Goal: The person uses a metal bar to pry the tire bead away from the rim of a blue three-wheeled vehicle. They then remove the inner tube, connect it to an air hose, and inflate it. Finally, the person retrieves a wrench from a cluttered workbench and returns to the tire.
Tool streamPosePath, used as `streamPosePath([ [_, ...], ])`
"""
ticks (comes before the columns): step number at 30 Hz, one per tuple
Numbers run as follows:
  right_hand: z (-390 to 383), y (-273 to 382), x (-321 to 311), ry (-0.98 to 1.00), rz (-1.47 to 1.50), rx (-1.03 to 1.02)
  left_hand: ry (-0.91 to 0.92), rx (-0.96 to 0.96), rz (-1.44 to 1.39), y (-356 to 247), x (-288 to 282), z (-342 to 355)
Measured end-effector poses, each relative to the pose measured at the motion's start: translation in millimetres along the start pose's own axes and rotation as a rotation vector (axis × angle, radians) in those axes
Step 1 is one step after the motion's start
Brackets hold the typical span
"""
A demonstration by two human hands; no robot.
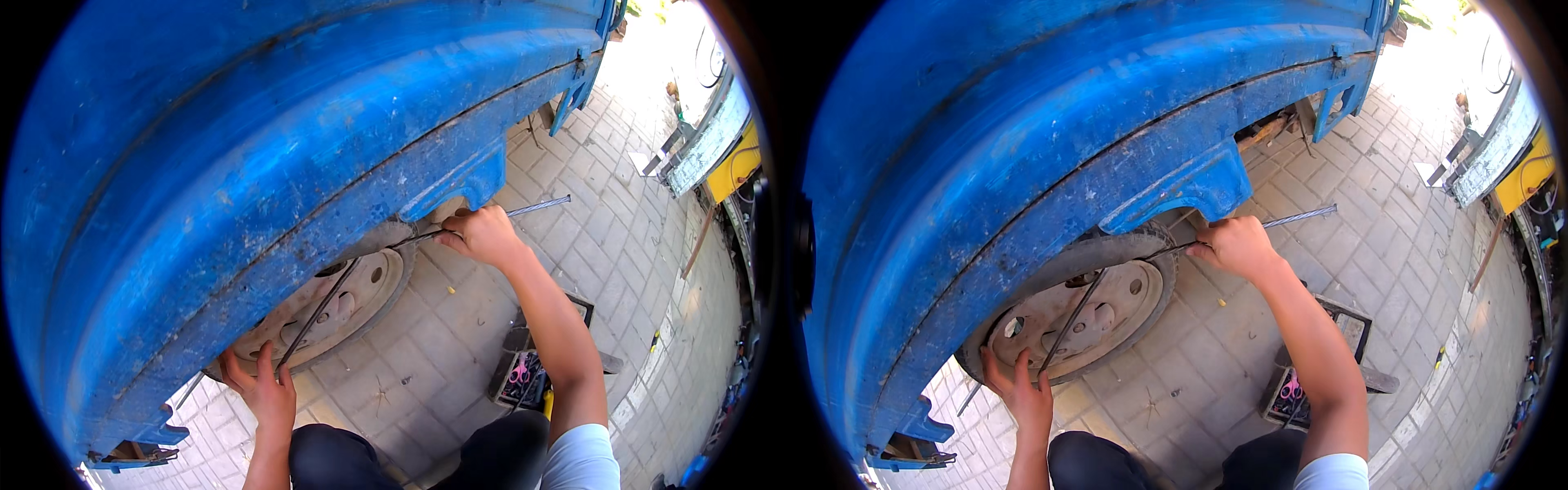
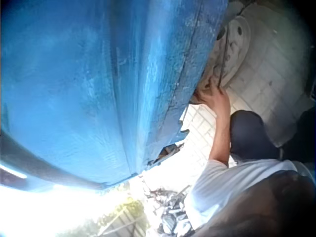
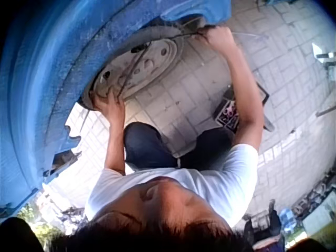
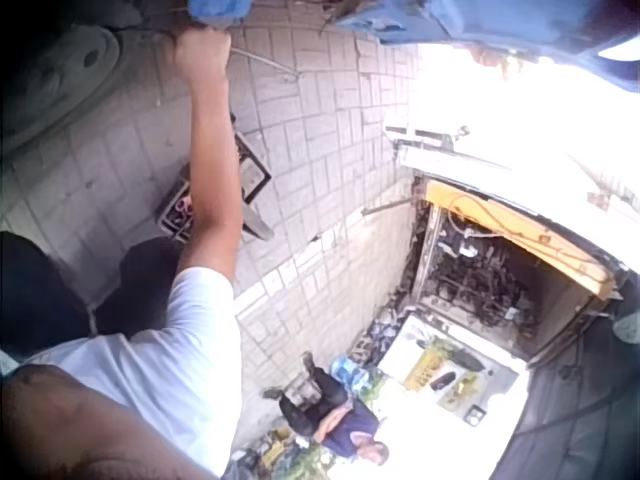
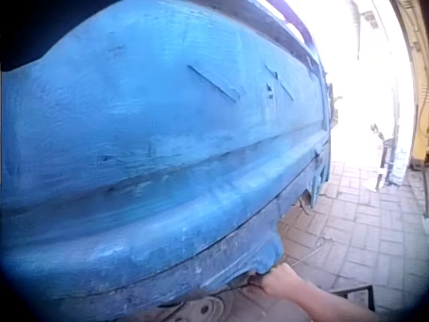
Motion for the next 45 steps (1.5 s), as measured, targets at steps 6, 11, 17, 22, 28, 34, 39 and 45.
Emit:
streamPosePath([
  [6,27,-37,32,-0.308,0.343,-0.214,-0.017,0.050,0.036,-1,14,1],
  [11,9,-4,25,-0.116,0.311,-0.001,-0.020,0.048,0.045,6,13,-2],
  [17,8,23,-18,-0.279,0.090,0.002,0.048,-0.104,-0.132,17,15,-19],
  [22,-19,86,-42,-0.321,-0.064,0.279,0.003,-0.207,-0.286,26,23,-31],
  [28,2,62,-63,-0.292,-0.104,0.112,0.030,-0.140,-0.270,26,15,-33],
  [34,-21,88,-42,-0.389,-0.143,0.232,-0.036,-0.090,-0.247,32,22,-36],
  [39,-23,72,-33,-0.390,-0.084,0.213,-0.113,0.012,-0.204,37,20,-31],
  [45,-1,5,-14,-0.110,0.047,0.009,-0.087,0.078,-0.120,23,14,-13],
])
Point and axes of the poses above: each hand's wrist, its own z-axis towards the middle knuckle, its own x-axis out of the palm, y = z × x, the point moved 2 cm from there along z, towards the middle knuckle, and after that the axes turned 10 degrees about -z, right-handed, at the moved point
